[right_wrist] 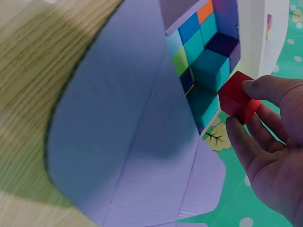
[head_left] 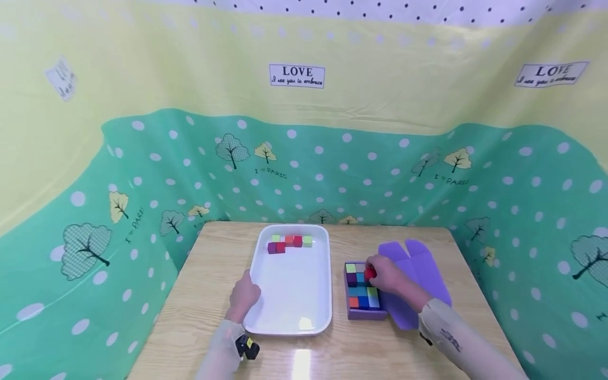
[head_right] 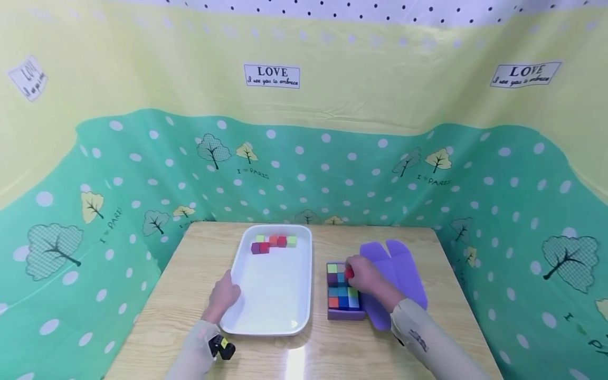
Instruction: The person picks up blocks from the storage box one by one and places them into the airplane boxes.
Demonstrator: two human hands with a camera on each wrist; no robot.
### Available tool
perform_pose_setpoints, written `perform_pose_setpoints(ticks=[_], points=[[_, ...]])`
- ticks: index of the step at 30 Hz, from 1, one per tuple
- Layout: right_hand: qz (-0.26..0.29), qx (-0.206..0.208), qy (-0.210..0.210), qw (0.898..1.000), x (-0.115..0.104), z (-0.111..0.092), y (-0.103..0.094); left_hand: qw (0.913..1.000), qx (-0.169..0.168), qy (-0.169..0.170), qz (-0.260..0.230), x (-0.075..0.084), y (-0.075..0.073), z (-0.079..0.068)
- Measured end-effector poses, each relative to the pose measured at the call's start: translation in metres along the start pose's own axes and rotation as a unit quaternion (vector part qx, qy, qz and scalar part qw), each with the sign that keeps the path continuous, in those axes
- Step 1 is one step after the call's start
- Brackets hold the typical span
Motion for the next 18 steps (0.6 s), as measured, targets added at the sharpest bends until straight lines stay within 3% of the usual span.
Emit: perform_pose_setpoints(ticks=[7,18], points=[[0.001,-0.014,0.019,1.000,0.010,-0.002,0.006,0.9996,-0.027,-0.008,-0.005,0.000,0.001,-0.003],[-0.023,-0.010,0.003,1.000,0.020,0.002,0.011,0.9998,-0.019,-0.008,-0.006,0.001,0.000,-0.002]])
Point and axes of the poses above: each hand's wrist, its own z-axis towards the middle knuckle, its own y-axis out of the palm, x = y × z, the point moved 6 cm from there along z, towards the middle knuckle, and after that the axes turned 13 degrees about -y, right-handed, at the moved point
